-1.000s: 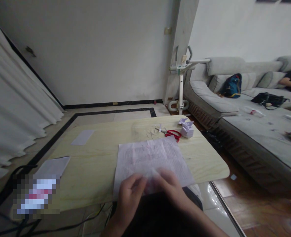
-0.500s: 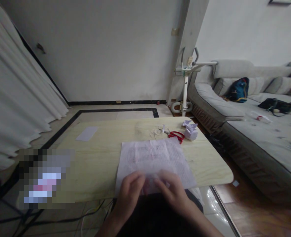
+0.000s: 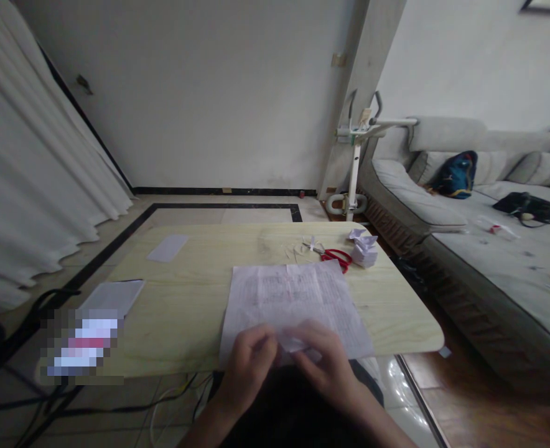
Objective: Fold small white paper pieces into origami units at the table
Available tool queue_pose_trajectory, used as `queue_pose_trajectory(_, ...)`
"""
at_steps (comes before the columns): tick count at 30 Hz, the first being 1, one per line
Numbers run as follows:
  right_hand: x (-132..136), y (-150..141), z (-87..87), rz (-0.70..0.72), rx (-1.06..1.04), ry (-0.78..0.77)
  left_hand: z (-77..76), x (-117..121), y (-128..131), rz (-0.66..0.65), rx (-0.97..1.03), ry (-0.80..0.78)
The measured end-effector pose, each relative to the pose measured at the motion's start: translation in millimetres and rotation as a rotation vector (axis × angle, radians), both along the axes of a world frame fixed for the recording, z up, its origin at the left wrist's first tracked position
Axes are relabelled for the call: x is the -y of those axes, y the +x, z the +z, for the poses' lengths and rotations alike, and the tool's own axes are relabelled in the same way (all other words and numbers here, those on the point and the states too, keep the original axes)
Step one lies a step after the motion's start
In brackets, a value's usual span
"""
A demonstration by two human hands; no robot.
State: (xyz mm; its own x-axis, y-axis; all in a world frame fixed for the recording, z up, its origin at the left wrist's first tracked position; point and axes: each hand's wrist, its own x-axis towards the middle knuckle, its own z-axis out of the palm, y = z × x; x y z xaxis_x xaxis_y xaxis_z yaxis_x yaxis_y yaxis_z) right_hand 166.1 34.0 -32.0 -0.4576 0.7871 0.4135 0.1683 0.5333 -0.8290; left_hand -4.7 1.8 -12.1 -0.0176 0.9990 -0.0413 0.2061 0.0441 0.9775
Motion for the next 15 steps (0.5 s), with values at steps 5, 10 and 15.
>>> queue_pose_trajectory(5,0.6,-0.6,0.9,0.03,-0.002,-0.002,-1.5,-0.4,0.4,0.012,0.024,-0.025)
queue_pose_trajectory(10,0.5,0.4,0.1,0.041,0.052,-0.01,-1.1,-1.2,-0.4,0.002,0.029,-0.035)
queue_pose_trajectory(15,0.0,0.8,0.5,0.05,0.063,0.024,-1.2,-1.6,-0.8,0.01,0.021,-0.04)
